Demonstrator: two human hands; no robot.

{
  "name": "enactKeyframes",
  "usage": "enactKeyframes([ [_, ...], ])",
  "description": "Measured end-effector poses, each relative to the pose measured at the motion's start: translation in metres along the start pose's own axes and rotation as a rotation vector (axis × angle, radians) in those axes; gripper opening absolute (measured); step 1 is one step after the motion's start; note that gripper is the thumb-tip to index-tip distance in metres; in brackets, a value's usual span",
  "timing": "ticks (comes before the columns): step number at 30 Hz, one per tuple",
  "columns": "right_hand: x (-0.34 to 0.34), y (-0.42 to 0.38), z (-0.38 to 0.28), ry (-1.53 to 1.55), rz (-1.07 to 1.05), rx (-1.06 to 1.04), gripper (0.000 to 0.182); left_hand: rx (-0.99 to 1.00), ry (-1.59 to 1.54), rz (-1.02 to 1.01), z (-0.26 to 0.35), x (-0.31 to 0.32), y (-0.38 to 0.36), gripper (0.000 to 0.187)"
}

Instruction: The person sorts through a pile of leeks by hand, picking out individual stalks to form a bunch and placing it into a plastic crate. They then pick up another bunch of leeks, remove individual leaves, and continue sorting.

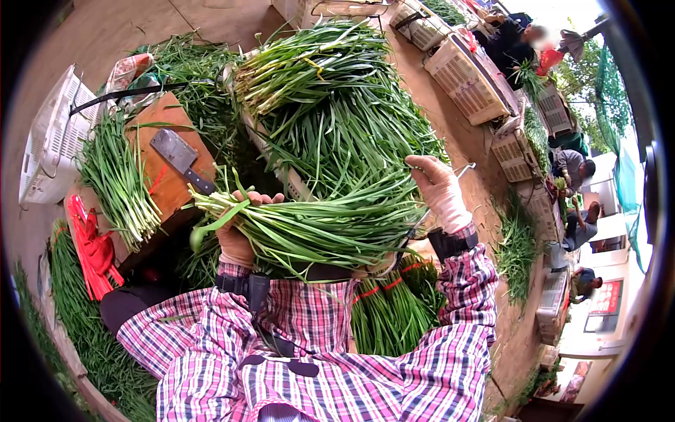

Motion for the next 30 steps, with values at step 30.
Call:
enactKeyframes([
  [30,0.16,0.189,-0.073,-0.882,-0.532,-0.109,0.013,0.048,-0.06,0.234,0.007,-0.02,-0.009,0.05],
])
Point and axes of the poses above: each hand's wrist, its own y-axis towards the middle knuckle, its own x-axis out of the palm, z = x × y, the point moved 5 cm from there along y, towards the middle knuckle, and after that the axes turned 15 degrees about -z, right-handed, at the moved point
